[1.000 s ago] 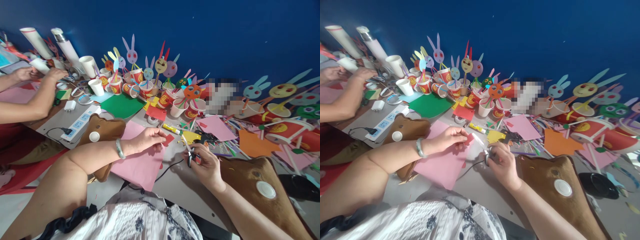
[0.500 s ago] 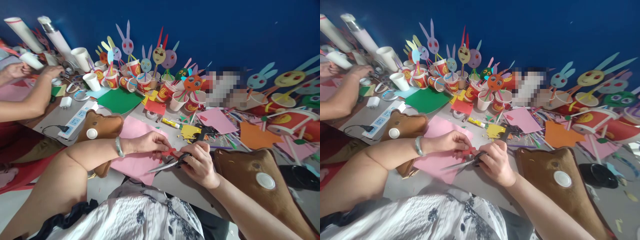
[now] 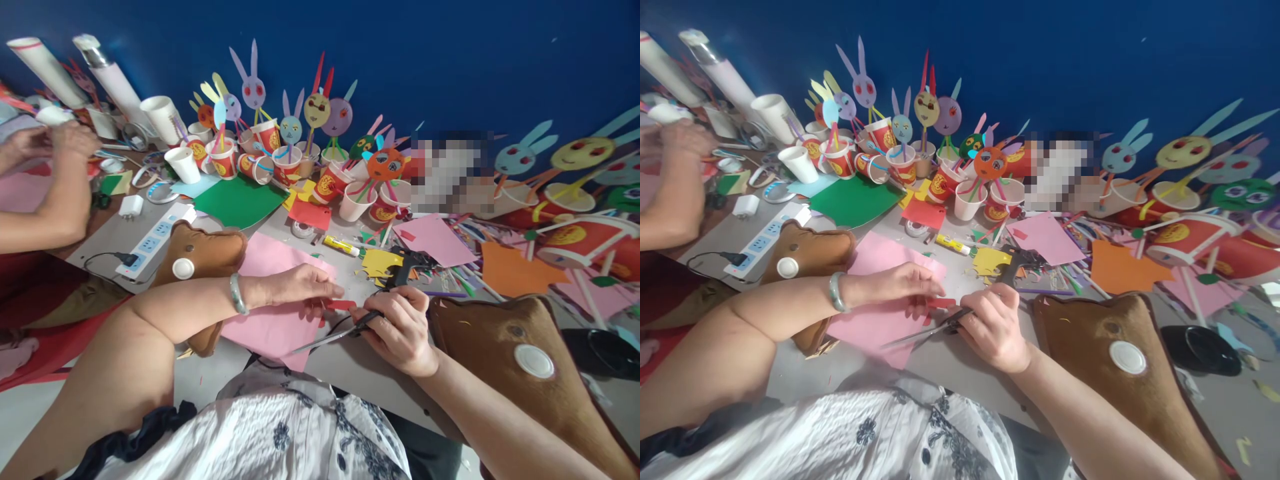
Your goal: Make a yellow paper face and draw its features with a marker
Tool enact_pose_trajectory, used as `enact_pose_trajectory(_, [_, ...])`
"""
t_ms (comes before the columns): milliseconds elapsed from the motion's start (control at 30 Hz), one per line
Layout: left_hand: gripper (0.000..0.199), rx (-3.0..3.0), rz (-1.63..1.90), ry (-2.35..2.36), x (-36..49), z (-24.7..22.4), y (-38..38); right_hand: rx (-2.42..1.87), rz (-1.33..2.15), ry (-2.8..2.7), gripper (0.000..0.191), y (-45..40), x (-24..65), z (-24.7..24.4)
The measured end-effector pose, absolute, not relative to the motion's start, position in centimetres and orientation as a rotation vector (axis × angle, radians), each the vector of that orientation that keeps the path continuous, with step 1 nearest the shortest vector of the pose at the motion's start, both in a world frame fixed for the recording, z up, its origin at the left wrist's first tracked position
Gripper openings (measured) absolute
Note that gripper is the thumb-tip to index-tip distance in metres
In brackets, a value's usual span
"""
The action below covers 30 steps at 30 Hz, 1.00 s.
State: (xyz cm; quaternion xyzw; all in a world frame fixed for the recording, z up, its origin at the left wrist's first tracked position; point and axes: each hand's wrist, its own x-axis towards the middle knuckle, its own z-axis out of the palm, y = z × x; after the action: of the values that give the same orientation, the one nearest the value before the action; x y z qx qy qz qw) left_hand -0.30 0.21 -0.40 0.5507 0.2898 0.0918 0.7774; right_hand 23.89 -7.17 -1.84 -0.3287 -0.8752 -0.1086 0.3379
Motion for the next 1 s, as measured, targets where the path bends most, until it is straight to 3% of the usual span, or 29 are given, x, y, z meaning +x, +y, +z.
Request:
enact_pose_trajectory(333, [0.043, 1.187, 0.317, 0.687, -0.1, -0.3, 0.2, -0.981, 0.091, -2.026, 0.017, -7.3, 23.4, -2.1])
enact_pose_trajectory(600, [0.006, 1.443, 0.381, 0.657, 0.0, -0.1, -0.3, -1.226, 0.405, -1.925, 0.009, -7.0, 23.3, -2.7])
enact_pose_trajectory(733, [0.003, 1.612, 0.443, 0.684, 0.0, 0.2, -0.6, -1.209, 0.384, -1.938, 0.011, -7.1, 22.9, -2.8])
enact_pose_trajectory(1000, [0.017, 1.376, 0.342, 0.595, -0.1, -1.2, -0.7, -1.224, 0.44, -1.893, 0.021, -7.3, 22.6, -2.7])
